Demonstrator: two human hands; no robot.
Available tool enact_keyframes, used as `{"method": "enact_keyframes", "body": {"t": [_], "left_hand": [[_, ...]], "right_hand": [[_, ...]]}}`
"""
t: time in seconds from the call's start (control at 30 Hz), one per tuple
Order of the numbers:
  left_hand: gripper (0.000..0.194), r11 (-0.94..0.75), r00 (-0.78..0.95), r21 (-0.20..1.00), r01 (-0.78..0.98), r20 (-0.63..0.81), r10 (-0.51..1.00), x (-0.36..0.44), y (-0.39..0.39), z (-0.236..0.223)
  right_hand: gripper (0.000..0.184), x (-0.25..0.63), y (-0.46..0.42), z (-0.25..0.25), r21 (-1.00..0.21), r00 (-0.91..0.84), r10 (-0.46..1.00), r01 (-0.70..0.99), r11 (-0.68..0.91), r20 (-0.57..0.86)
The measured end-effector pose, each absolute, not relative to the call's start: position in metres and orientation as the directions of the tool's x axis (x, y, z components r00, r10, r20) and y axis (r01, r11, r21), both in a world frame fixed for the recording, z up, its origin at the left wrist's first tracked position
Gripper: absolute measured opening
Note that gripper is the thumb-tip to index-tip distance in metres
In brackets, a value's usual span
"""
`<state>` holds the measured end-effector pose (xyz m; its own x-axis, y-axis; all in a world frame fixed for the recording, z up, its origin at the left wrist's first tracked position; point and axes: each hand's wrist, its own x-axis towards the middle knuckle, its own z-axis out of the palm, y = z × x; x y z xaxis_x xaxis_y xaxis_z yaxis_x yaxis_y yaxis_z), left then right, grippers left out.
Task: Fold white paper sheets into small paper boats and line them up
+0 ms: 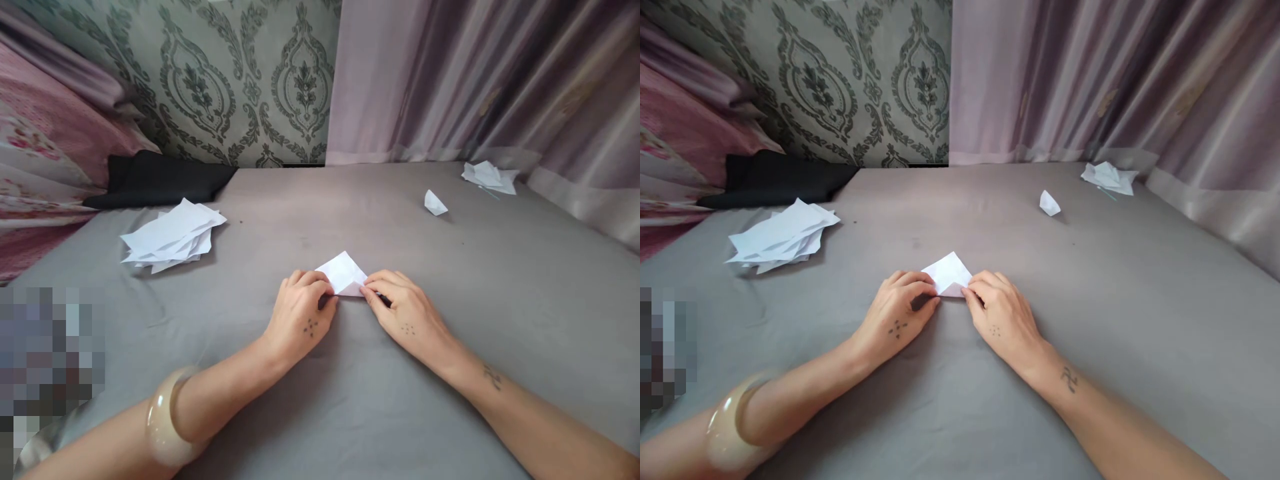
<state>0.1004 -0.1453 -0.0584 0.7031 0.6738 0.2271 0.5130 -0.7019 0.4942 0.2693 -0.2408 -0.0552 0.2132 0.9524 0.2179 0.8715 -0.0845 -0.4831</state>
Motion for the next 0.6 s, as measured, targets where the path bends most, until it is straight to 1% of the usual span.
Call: {"method": "enact_keyframes", "body": {"t": [0.3,0.6], "left_hand": [[0.015,-0.659,0.682,0.555,0.509,0.207,0.701,0.1021,-0.1405,-0.0646],[0.017,-0.636,0.679,0.577,0.512,0.181,0.711,0.1039,-0.1382,-0.0659]], "right_hand": [[0.018,0.2630,-0.2338,-0.0574,-0.488,0.313,0.930,0.853,-0.186,0.191],[0.014,0.2628,-0.2312,-0.0647,-0.497,0.360,0.908,0.841,-0.215,0.216]]}}
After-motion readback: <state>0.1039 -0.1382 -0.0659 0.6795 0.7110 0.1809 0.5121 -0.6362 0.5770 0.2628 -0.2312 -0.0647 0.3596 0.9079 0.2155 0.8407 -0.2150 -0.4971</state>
